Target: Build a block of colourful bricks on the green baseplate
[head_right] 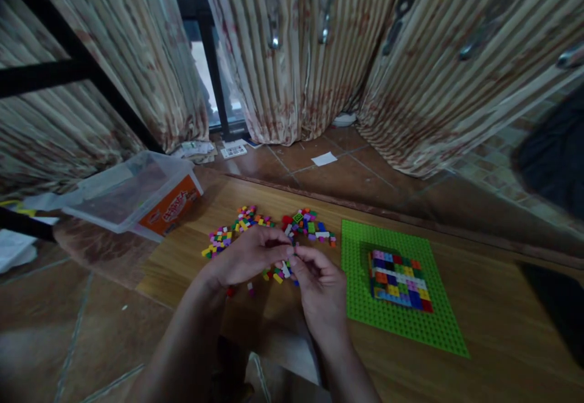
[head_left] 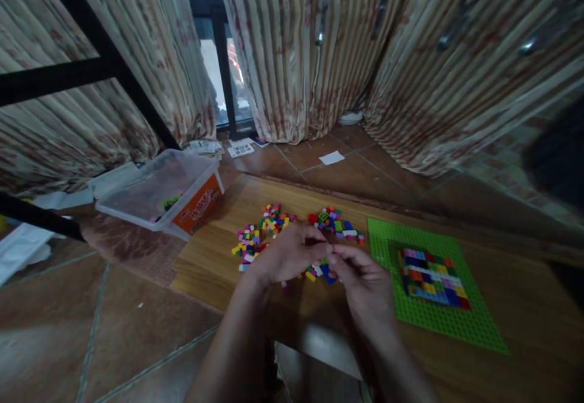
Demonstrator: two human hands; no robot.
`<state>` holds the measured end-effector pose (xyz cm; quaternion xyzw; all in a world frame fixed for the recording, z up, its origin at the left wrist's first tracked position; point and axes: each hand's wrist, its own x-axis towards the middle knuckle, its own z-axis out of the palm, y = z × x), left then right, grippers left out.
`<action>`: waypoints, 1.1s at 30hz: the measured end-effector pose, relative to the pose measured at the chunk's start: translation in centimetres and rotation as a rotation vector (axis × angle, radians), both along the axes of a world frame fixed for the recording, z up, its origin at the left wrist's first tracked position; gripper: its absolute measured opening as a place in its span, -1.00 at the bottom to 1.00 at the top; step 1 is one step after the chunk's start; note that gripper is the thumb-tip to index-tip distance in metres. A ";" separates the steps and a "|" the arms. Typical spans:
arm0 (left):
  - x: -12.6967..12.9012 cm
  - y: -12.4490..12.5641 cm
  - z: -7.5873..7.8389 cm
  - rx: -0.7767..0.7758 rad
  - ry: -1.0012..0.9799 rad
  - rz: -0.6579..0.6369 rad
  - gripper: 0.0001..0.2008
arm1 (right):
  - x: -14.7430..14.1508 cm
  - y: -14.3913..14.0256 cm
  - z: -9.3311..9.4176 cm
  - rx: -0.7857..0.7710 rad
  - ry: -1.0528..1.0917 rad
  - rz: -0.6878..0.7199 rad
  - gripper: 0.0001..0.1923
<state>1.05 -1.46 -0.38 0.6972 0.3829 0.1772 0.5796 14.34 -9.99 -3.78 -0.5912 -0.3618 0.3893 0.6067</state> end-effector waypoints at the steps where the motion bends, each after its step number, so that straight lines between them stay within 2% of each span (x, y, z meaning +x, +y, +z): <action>1: 0.2 -0.1 0.0 0.001 0.012 -0.009 -0.77 | 0.1 -0.1 0.0 -0.005 0.012 -0.002 -0.77; 4: 0.8 -0.3 -0.1 -0.018 0.000 -0.005 -0.81 | 0.5 -0.2 0.0 -0.030 0.051 0.005 -0.78; 10: 1.1 -0.2 0.0 -0.205 -0.143 0.080 -0.79 | 1.7 -0.3 -0.7 -0.043 0.116 0.021 -0.77; 12: 0.8 0.1 -0.1 -0.111 -0.081 0.162 -0.79 | 2.1 -0.2 -1.0 -0.056 -0.004 -0.001 -0.79; 15: 0.3 0.7 -0.3 0.143 0.143 0.245 -0.85 | 2.5 -0.3 -1.4 -0.046 -0.319 -0.024 -0.82; 19: 0.2 0.8 -0.7 0.316 0.293 0.194 -0.86 | 2.7 -0.4 -1.5 -0.035 -0.581 0.070 -0.83; 28: 0.1 0.8 -0.8 0.381 0.398 0.163 -0.77 | 3.5 -0.6 -1.2 0.002 -0.662 0.066 -0.79; 33: -0.5 1.1 -1.0 0.369 0.390 0.167 -0.76 | 3.6 -0.9 -1.0 0.007 -0.679 0.073 -0.77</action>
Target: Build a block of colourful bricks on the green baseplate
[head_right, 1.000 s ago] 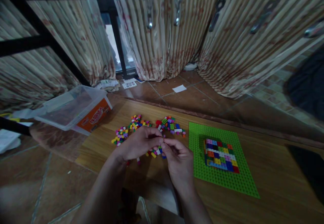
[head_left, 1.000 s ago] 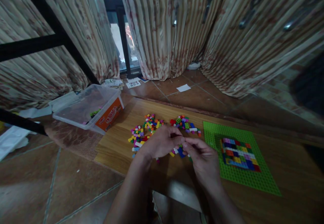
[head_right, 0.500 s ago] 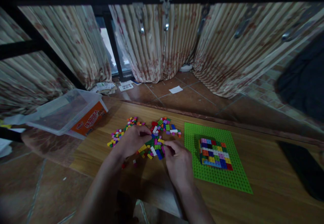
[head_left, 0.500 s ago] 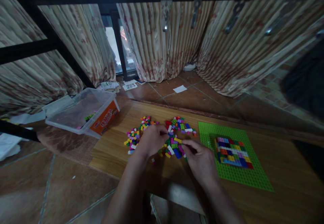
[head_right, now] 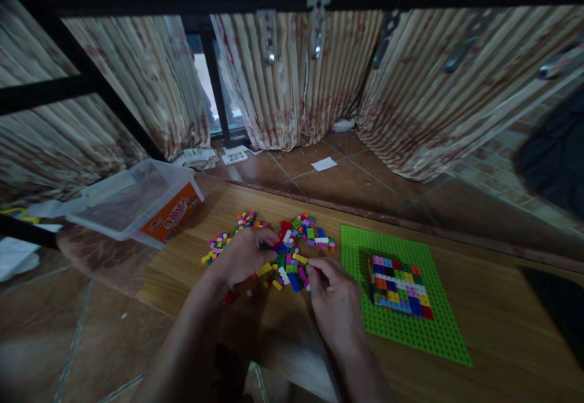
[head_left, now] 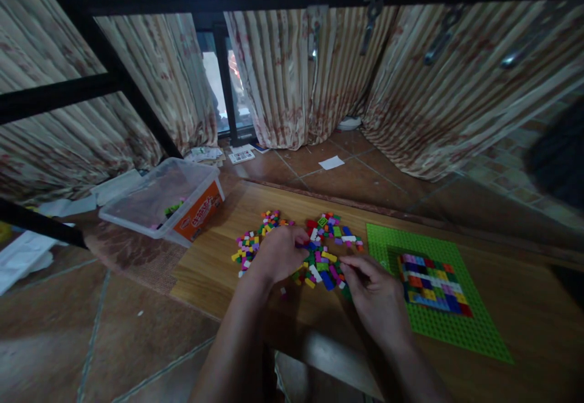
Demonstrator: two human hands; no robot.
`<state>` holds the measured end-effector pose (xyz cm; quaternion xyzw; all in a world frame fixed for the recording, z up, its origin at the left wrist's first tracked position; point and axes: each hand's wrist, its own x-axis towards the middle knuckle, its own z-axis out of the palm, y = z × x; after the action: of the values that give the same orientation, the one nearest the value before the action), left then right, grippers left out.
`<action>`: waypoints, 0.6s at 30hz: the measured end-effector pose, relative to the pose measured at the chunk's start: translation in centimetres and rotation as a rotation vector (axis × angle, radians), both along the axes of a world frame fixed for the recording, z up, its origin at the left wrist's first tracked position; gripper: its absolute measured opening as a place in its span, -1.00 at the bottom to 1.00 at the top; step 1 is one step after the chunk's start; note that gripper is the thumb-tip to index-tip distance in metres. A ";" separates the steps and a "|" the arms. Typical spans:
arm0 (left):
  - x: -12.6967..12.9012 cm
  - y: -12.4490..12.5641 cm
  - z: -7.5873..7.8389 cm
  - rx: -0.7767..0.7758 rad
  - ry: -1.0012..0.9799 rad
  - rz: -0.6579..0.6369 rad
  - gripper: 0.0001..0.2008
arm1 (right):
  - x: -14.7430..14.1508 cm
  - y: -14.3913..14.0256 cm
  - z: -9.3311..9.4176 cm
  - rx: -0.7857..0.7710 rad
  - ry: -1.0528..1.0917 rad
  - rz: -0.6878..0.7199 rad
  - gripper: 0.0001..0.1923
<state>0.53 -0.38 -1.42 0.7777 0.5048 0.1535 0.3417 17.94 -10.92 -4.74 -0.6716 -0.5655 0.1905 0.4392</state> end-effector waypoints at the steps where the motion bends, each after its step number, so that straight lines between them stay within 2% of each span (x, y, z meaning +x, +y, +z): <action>1: -0.2 0.1 -0.1 0.007 -0.010 0.012 -0.77 | 0.0 -0.1 0.0 -0.002 -0.006 0.002 -0.77; 8: -1.4 1.2 -0.5 0.125 -0.092 0.212 -0.77 | 0.1 -0.3 0.1 0.007 -0.035 -0.008 -0.77; 13: -1.9 1.7 -0.4 0.136 -0.123 0.346 -0.76 | -0.4 -0.5 0.1 0.004 -0.023 0.032 -0.79; 18: -1.6 1.7 -0.5 0.154 -0.130 0.284 -0.77 | -1.5 -1.1 -0.2 0.040 -0.033 0.110 -0.80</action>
<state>-1.04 1.35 -1.90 0.7110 0.5731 0.2886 0.2878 16.42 -12.01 -4.91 -0.6337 -0.6125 0.1917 0.4320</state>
